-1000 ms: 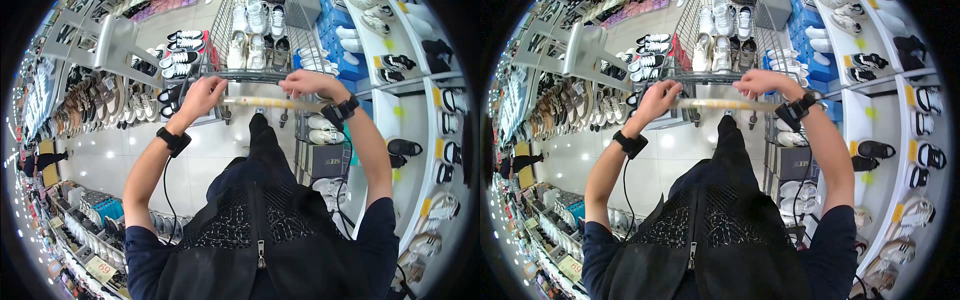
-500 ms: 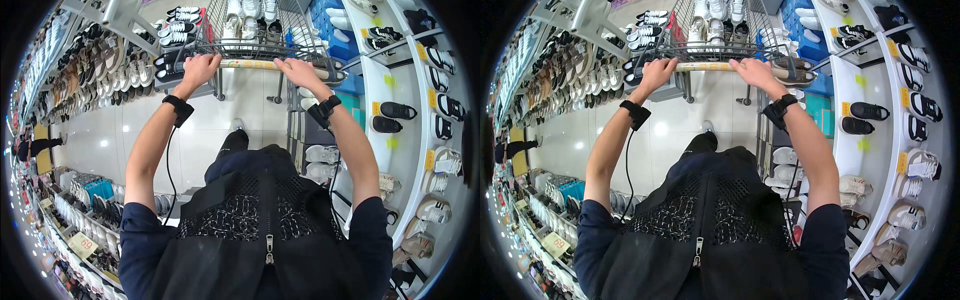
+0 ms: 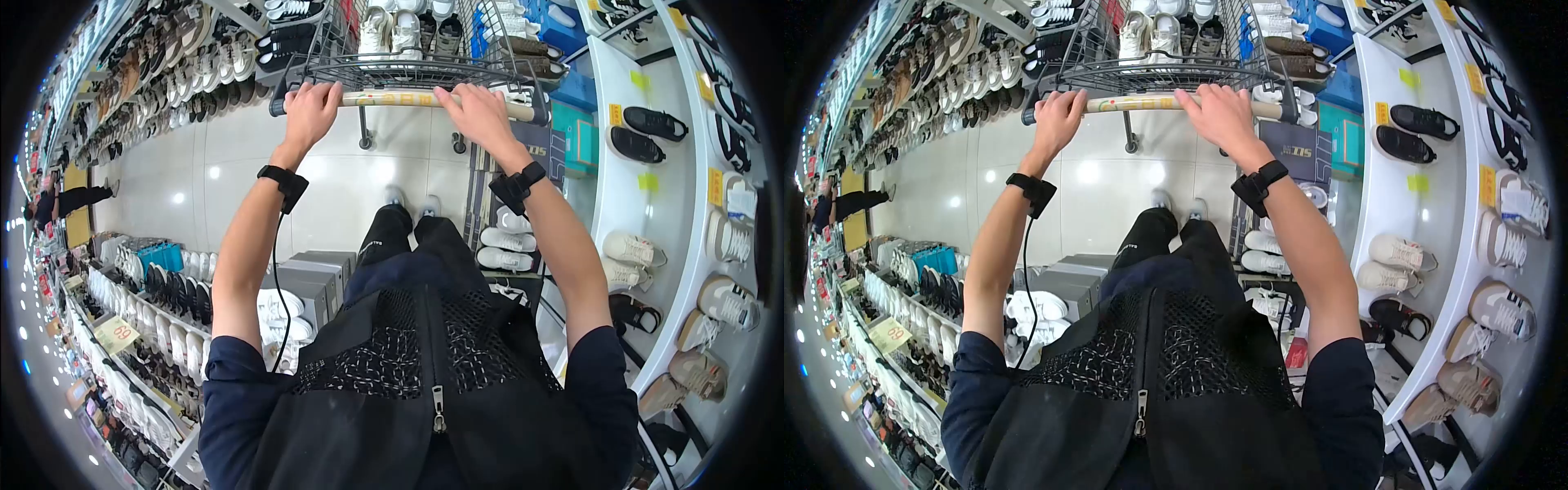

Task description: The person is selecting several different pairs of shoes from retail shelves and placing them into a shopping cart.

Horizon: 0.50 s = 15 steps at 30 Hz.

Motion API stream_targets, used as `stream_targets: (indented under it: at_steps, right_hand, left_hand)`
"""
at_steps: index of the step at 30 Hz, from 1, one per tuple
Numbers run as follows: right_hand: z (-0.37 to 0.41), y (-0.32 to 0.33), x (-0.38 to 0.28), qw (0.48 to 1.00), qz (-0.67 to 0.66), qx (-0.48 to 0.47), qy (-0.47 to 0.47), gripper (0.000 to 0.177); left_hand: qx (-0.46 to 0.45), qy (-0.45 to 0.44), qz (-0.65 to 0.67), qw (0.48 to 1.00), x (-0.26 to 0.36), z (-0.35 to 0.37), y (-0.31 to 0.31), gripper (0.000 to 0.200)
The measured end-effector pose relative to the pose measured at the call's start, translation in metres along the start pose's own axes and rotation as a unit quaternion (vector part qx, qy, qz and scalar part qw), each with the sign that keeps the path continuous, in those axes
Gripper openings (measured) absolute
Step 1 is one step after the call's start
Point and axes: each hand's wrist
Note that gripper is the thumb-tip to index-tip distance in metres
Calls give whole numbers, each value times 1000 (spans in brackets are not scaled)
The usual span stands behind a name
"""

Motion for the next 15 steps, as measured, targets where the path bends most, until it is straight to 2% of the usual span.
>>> stream_targets:
  at_steps: [4,8,15]
  right_hand:
    - [55,4,-11,999,-40,13,3,59]
    - [103,0,-22,999,-43,12,-10,58]
    - [193,-20,-45,999,-33,26,6,58]
  left_hand:
    - [16,-30,44,998,19,56,16,29]
    - [-17,-29,62,997,31,110,29,27]
    - [57,-66,60,994,35,208,33,27]
Point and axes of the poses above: each hand's wrist, its own z-axis away from the middle knuckle, its own y-axis out of the back of the hand, x = y × z, and after that the axes turned 10 degrees about -z, right-handed
